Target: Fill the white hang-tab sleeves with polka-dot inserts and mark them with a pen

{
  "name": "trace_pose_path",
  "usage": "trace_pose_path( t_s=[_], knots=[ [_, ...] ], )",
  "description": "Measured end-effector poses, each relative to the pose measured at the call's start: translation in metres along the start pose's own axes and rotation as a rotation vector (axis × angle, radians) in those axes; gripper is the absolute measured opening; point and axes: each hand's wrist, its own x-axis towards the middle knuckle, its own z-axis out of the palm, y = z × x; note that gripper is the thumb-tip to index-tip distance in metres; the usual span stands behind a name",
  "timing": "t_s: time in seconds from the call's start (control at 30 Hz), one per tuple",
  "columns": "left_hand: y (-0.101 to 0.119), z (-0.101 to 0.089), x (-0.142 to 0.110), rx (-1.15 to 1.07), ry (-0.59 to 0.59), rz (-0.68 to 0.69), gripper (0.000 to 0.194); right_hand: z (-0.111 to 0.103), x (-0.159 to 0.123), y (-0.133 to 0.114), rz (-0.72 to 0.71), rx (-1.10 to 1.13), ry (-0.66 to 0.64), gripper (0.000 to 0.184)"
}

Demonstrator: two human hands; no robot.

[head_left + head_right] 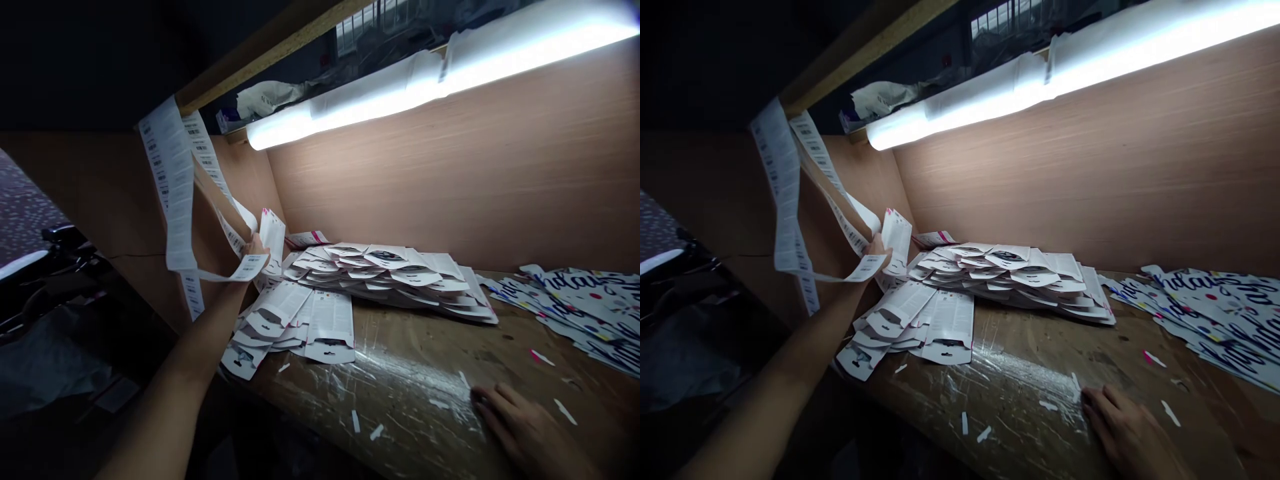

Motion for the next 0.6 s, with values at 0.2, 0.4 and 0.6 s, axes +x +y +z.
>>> trace_pose_path(
  t_s=[0.2, 0.4, 0.6],
  knots=[
    [0.023, -0.027, -0.086, -0.544, -0.051, 0.09, 0.055, -0.029, 0.006, -0.047, 0.306, 0.319, 0.045, 0.041],
    [0.145, 0.084, -0.286, -1.174, -0.993, -0.167, 0.064, -0.05, 0.029, -0.071, 0.588, 0.934, 0.189, 0.074],
    [0.211, 0.149, -0.349, -0.486, -1.025, 0.338, 0.026, -0.081, 0.012, -0.006, 0.752, 0.316, 0.296, 0.032]
  ],
)
